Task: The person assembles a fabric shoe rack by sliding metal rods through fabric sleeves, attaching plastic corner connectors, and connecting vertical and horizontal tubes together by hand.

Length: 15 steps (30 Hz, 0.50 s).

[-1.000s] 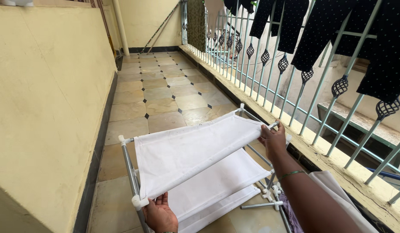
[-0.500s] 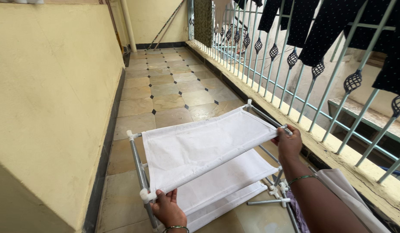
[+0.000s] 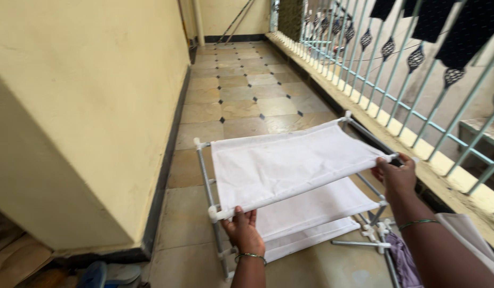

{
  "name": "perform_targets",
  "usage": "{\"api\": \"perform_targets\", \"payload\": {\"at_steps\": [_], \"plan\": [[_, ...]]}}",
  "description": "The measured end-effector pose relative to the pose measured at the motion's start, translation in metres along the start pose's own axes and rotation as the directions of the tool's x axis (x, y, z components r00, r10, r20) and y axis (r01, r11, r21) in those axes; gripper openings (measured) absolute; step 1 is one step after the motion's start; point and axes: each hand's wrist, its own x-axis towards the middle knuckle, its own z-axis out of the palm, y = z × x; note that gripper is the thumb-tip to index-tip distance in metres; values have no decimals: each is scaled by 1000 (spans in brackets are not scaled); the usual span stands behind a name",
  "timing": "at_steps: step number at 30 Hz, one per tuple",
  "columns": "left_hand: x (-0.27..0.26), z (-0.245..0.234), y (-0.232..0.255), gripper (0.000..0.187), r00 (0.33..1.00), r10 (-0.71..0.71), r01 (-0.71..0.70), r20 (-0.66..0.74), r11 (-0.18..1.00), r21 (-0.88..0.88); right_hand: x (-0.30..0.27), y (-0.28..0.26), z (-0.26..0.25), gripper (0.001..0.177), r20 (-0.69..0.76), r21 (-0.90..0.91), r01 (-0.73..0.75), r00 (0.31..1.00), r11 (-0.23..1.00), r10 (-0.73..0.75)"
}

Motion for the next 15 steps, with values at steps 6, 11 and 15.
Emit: {"api": "perform_targets", "payload": {"at_steps": [6, 11, 15], "plan": [[-6, 2, 1, 36, 995, -25, 26, 91, 1000, -7, -11, -10, 5, 64, -61, 9, -68, 996, 998, 69], [-21, 22, 13, 38, 989, -58, 59, 139, 998, -4, -40, -33, 19, 66, -68, 303, -180, 975, 936, 209], [-39, 37, 27, 44, 966, -129, 147, 225, 987, -66, -67, -21, 41, 64, 153, 362, -277, 959, 890, 236]]}}
